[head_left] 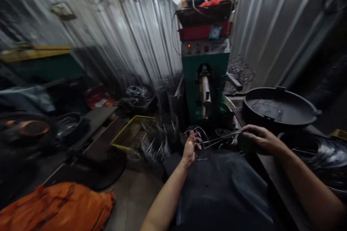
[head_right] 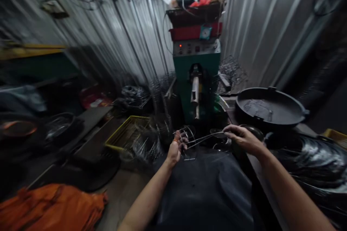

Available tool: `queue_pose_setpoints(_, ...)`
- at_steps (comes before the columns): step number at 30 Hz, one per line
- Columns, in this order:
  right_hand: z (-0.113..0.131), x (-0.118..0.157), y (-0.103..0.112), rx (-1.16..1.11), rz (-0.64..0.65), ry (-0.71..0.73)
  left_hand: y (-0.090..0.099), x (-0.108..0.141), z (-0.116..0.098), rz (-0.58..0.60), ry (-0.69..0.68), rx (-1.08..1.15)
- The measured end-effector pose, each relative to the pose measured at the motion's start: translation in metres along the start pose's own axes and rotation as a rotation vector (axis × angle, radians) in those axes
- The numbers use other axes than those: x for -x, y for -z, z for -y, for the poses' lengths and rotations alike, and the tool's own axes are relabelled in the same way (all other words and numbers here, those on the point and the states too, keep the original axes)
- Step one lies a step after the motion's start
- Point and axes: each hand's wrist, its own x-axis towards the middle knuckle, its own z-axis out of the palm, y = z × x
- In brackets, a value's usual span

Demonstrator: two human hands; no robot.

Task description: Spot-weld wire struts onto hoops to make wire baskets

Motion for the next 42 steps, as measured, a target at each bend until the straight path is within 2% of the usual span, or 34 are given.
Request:
queue_pose_setpoints(3,-0.022,-0.008,-0.049,-0.089,0.162,0.013,0.002,0.011,-0.008,0.053,-0.006,0.028)
queue_pose_setpoints(5,-0.035,-0.010,-0.073,-0.142,0.181,-0.004,0.005,0.016,-0.007,-0.002,-0.016,0.017)
queue_pose_setpoints(7,-0.043,-0.011,-0.089,-0.167,0.200,0.010,0.008,0.018,-0.004,-0.089,-0.036,-0.019)
queue_pose_setpoints(10,-0.045,-0.012,-0.102,-0.148,0.260,0.058,0.012,0.018,0.003,-0.160,-0.081,-0.090)
queue_pose_setpoints(13,-0.038,-0.014,-0.101,-0.108,0.283,0.062,0.017,0.019,0.006,-0.148,-0.106,-0.151)
queue_pose_setpoints(18,-0.036,-0.026,-0.074,0.010,0.221,0.091,0.032,0.025,0.008,-0.002,-0.063,-0.227)
queue_pose_setpoints(23,-0.056,-0.037,-0.055,0.214,0.200,0.164,0.043,0.032,0.012,0.031,0.003,-0.391)
queue_pose_setpoints(26,-0.072,-0.046,-0.050,0.363,0.192,0.238,0.042,0.031,0.012,0.029,0.020,-0.443)
queue_pose_setpoints(29,-0.081,-0.056,-0.046,0.387,0.175,0.231,0.037,0.024,0.010,0.015,-0.021,-0.490)
queue_pose_setpoints(32,-0.084,-0.066,-0.047,0.340,0.085,0.233,0.033,0.011,0.009,0.020,-0.091,-0.563)
queue_pose_setpoints(36,-0.088,-0.076,-0.061,0.243,-0.026,0.248,0.027,-0.012,0.011,0.041,-0.157,-0.611)
queue_pose_setpoints(42,-0.093,-0.092,-0.079,0.238,-0.064,0.347,0.022,-0.039,0.011,0.046,-0.107,-0.492)
